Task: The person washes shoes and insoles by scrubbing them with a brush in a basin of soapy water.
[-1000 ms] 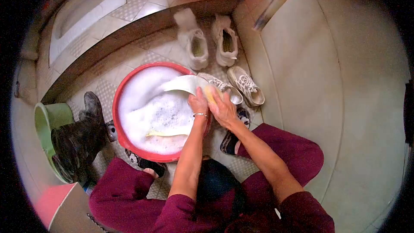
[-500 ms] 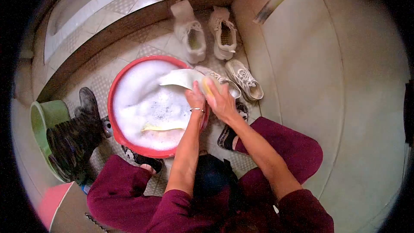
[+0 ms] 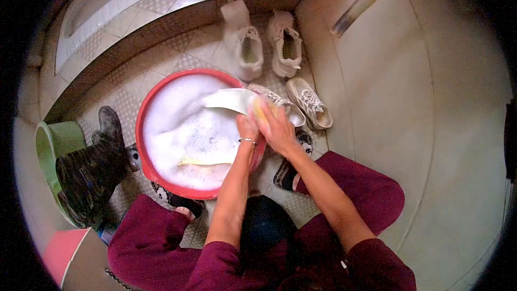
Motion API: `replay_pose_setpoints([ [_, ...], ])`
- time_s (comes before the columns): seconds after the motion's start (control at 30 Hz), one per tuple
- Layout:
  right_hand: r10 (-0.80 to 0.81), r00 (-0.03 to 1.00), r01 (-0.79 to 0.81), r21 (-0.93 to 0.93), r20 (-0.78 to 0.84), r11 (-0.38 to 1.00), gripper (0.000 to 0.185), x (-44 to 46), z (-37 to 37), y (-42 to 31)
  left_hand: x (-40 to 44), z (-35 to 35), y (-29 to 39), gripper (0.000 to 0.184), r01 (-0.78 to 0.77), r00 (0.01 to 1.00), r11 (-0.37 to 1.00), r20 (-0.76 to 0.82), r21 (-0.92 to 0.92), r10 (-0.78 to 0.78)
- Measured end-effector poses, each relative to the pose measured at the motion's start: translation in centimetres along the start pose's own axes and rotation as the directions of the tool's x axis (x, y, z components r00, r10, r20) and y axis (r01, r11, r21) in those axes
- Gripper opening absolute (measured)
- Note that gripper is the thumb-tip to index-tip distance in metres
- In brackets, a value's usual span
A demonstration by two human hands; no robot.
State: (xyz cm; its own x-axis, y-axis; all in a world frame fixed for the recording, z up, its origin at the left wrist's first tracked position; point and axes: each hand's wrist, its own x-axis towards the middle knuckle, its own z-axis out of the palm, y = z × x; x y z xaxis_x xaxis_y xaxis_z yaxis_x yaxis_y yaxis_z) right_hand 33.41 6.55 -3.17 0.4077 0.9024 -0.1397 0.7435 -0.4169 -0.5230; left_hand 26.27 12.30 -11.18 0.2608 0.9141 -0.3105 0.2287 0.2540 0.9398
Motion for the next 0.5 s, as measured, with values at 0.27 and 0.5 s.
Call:
replay_pose_setpoints([
  [0.27,0.065,0.996,-0.063,0.053,-0.053,0.997,0.056,5.2,-0.4,0.4,1.5,0.3,-2.5,0.046,-0.063,0.996,0.984,-0.057,0.164,0.073],
  [0.5,0.110,0.991,-0.101,-0.115,0.079,0.988,0.055,4.2,-0.1,-0.9,1.1,-1.1,-1.9,0.043,-0.098,0.979,0.865,0.203,0.492,-0.005],
])
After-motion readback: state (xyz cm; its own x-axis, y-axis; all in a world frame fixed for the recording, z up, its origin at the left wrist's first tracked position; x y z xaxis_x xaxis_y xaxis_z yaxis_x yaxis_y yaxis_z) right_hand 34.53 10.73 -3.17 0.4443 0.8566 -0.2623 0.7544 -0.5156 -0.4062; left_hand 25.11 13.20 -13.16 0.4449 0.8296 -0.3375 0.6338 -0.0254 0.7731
